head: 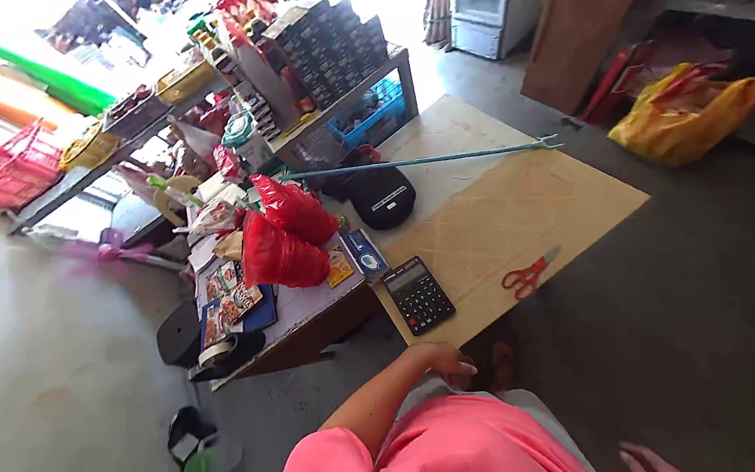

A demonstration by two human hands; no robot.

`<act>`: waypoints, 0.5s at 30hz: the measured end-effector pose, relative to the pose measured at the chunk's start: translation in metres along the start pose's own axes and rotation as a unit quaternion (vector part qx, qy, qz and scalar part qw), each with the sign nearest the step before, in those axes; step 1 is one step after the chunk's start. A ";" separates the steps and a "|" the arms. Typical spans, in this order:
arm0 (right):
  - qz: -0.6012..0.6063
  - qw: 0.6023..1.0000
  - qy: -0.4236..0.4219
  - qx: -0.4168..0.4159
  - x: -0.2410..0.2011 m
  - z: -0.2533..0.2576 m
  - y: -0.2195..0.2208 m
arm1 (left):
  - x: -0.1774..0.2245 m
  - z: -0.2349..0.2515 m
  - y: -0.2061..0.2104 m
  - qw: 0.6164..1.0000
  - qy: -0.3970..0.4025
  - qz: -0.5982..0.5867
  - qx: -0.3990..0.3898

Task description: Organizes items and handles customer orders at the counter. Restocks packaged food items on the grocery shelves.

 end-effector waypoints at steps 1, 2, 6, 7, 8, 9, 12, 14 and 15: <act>-0.010 1.000 -0.024 0.007 -0.002 0.032 -0.013 | -0.001 0.001 -0.006 0.999 0.026 0.014 0.045; -0.020 0.998 -0.051 0.016 -0.015 0.058 -0.028 | -0.006 0.001 -0.012 0.995 0.034 0.018 0.091; -0.085 0.982 -0.163 0.032 -0.116 0.144 -0.090 | -0.031 -0.023 -0.030 0.960 -0.008 -0.123 0.253; -0.099 0.974 -0.201 0.035 -0.146 0.162 -0.099 | -0.040 -0.031 -0.031 0.942 -0.016 -0.168 0.289; -0.115 0.964 -0.238 0.036 -0.176 0.178 -0.106 | -0.049 -0.038 -0.031 0.924 -0.021 -0.205 0.321; -0.130 0.952 -0.276 0.037 -0.206 0.192 -0.111 | -0.059 -0.043 -0.030 0.907 -0.027 -0.235 0.349; -0.152 0.922 -0.357 0.003 -0.301 0.217 -0.102 | -0.083 -0.057 -0.015 0.853 -0.056 -0.310 0.416; -0.153 0.904 -0.397 -0.029 -0.365 0.225 -0.085 | -0.092 -0.064 0.002 0.820 -0.070 -0.354 0.445; -0.152 0.895 -0.416 -0.044 -0.396 0.227 -0.072 | -0.095 -0.066 0.012 0.809 -0.074 -0.372 0.449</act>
Point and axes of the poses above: each hand's wrist, its own z-axis towards the middle knuckle, its own y-axis out of the palm, x = y × z, the point moved 6 cm from there along z, towards the middle knuckle, and after that the axes turned 1 degree about y, right-handed, at the moved point
